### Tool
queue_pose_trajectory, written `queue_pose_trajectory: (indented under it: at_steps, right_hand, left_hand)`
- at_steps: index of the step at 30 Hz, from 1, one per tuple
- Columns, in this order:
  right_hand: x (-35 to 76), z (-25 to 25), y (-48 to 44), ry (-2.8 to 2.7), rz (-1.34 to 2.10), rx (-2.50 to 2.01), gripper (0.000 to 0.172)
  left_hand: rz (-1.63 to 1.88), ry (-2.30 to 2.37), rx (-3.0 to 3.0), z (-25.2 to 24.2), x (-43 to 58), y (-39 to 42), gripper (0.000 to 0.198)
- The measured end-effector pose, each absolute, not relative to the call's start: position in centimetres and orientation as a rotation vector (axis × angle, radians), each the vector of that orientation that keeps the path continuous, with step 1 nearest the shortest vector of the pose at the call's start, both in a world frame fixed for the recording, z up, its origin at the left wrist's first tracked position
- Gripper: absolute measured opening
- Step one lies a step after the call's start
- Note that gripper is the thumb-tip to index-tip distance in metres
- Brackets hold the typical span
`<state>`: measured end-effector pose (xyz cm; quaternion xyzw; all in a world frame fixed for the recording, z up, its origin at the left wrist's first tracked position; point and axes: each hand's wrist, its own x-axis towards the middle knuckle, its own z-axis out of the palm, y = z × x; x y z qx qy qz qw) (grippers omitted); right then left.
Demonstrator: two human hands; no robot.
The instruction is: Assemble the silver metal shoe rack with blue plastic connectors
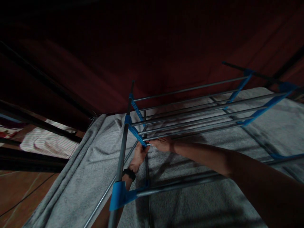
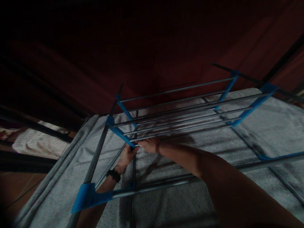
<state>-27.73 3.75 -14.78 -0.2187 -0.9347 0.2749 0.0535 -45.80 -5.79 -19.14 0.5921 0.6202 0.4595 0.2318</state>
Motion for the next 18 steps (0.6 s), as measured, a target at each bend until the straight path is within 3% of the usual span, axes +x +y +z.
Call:
queue_pose_trajectory:
  at_steps: [4,10,15,18]
  right_hand:
    - [-28.1,-14.6,3.9,-2.861,0.851,-0.672,0.033]
    - [-27.2,-14.2,3.0,-2.819,0.817,-0.723,0.044]
    - [-28.0,-13.1,3.1,-2.8,0.911,-0.808,0.028]
    - [-28.7,-12.7,3.2,-2.781,0.942,-0.881,0.026]
  left_hand:
    - [1.264,1.686,1.654,-19.3,-46.0,-5.7,0.016]
    - [1.273,1.681,1.679,-19.2,-45.9,-5.6,0.019]
    - [1.268,1.677,1.693,-19.1,-45.5,-5.6,0.016]
    - [1.266,1.698,1.696,-19.1,-45.4,-5.7,0.015]
